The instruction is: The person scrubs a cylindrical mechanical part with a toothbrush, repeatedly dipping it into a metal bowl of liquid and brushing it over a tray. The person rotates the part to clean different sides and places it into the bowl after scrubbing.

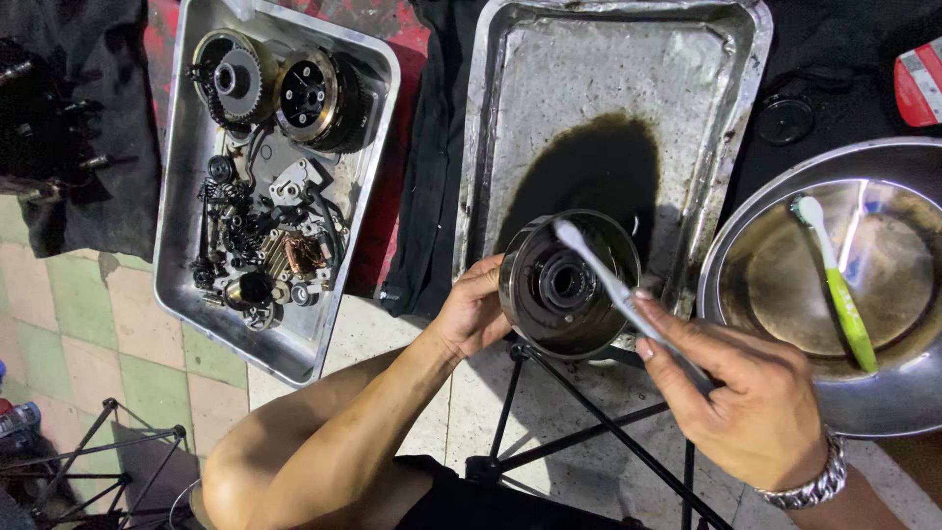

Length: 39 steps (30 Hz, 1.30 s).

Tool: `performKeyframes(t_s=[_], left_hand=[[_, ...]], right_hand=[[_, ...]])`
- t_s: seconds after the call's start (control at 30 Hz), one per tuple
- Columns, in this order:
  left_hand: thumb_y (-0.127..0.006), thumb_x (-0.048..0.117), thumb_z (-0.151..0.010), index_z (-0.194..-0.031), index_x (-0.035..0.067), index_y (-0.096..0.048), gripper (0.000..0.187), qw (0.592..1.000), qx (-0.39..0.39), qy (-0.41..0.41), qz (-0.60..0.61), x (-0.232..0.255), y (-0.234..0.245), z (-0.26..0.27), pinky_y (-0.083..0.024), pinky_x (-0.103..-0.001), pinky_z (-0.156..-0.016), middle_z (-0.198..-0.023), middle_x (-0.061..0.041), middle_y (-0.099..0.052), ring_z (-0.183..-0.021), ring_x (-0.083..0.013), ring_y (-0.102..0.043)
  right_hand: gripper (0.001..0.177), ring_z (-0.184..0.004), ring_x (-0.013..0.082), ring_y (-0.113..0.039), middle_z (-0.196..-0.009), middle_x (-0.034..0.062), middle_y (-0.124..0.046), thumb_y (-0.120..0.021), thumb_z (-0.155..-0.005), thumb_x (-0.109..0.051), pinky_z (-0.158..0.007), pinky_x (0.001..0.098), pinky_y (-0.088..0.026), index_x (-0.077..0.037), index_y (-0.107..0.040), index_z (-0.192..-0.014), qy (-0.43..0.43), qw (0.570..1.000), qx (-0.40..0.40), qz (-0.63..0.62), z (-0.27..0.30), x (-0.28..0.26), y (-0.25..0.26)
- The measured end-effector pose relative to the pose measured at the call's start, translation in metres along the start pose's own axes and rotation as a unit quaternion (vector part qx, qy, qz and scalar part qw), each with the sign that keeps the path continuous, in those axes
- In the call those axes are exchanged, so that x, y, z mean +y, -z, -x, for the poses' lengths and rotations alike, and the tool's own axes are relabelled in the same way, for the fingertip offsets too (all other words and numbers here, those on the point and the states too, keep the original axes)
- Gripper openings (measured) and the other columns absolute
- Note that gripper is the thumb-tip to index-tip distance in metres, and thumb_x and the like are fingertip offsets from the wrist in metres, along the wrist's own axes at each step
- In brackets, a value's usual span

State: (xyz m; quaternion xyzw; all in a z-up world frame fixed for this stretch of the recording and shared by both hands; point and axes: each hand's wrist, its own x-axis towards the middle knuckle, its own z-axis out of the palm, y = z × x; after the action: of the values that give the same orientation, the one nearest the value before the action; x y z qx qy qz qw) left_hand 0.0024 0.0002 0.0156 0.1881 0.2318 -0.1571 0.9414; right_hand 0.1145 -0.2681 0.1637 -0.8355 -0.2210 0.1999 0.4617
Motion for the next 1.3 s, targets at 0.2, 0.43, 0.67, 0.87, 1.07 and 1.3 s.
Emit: performKeyframes(t_s=[0.2, 0.43, 0.67, 0.87, 1.07, 1.3], left_hand=[[-0.059, 0.017, -0.107, -0.129, -0.003, -0.062, 0.030, 0.999, 0.045, 0.020, 0.012, -0.007, 0.000, 0.002, -0.060, -0.041, -0.097, -0.121, -0.016, -0.070, -0.109, -0.0240, -0.071], [-0.059, 0.018, -0.102, -0.130, 0.000, -0.062, 0.033, 0.998, 0.064, 0.006, -0.012, -0.002, 0.000, 0.001, -0.061, -0.044, -0.092, -0.120, -0.016, -0.071, -0.106, -0.0246, -0.072], [-0.059, 0.022, -0.106, -0.128, -0.001, -0.062, 0.032, 0.999, 0.043, 0.013, -0.012, -0.005, -0.006, -0.001, -0.061, -0.044, -0.094, -0.119, -0.015, -0.071, -0.107, -0.0249, -0.072], [-0.061, 0.023, -0.106, -0.130, -0.001, -0.064, 0.033, 0.999, 0.035, 0.009, -0.025, -0.004, -0.010, -0.004, -0.057, -0.045, -0.100, -0.119, -0.013, -0.072, -0.110, -0.0237, -0.069], [-0.058, 0.022, -0.105, -0.125, 0.001, -0.065, 0.030, 0.998, 0.023, -0.005, -0.064, -0.005, -0.019, -0.008, -0.052, -0.044, -0.107, -0.119, -0.010, -0.071, -0.113, -0.0199, -0.067], [-0.052, 0.027, -0.115, -0.120, 0.003, -0.064, 0.027, 0.986, 0.042, -0.032, -0.158, -0.003, -0.035, -0.028, -0.044, -0.028, -0.080, -0.101, -0.007, -0.068, -0.089, -0.0130, -0.058]], right_hand=[[0.046, -0.064, 0.0122, -0.075, -0.091, 0.0066, -0.080, -0.079, -0.082, -0.015, -0.058, 0.0265, -0.057, -0.012, -0.074, -0.127, 0.027, 0.997, -0.061, 0.032, -0.005, 0.001, 0.013], [0.038, -0.074, 0.0159, -0.075, -0.099, 0.0109, -0.078, -0.074, -0.086, -0.015, -0.064, 0.0288, -0.057, -0.012, -0.072, -0.123, 0.048, 0.998, -0.010, 0.048, -0.007, -0.003, 0.014], [0.042, -0.048, 0.0098, -0.070, -0.086, 0.0051, -0.082, -0.076, -0.083, -0.024, -0.044, 0.0309, -0.056, -0.021, -0.073, -0.125, -0.033, 0.996, -0.077, 0.023, 0.002, -0.002, 0.006], [0.043, -0.044, 0.0057, -0.063, -0.079, 0.0044, -0.080, -0.071, -0.088, -0.024, -0.039, 0.0283, -0.050, -0.019, -0.070, -0.131, -0.027, 0.999, -0.046, 0.008, 0.009, -0.004, 0.004], [0.042, -0.030, 0.0130, -0.054, -0.070, 0.0047, -0.078, -0.072, -0.090, -0.032, -0.031, 0.0314, -0.042, -0.027, -0.070, -0.132, -0.171, 0.975, -0.105, 0.095, 0.003, 0.005, 0.006], [0.037, -0.027, 0.0104, -0.050, -0.093, 0.0052, -0.081, -0.070, -0.084, -0.030, -0.032, 0.0307, -0.043, -0.021, -0.076, -0.120, -0.103, 0.992, -0.060, 0.034, -0.005, -0.004, -0.001]])
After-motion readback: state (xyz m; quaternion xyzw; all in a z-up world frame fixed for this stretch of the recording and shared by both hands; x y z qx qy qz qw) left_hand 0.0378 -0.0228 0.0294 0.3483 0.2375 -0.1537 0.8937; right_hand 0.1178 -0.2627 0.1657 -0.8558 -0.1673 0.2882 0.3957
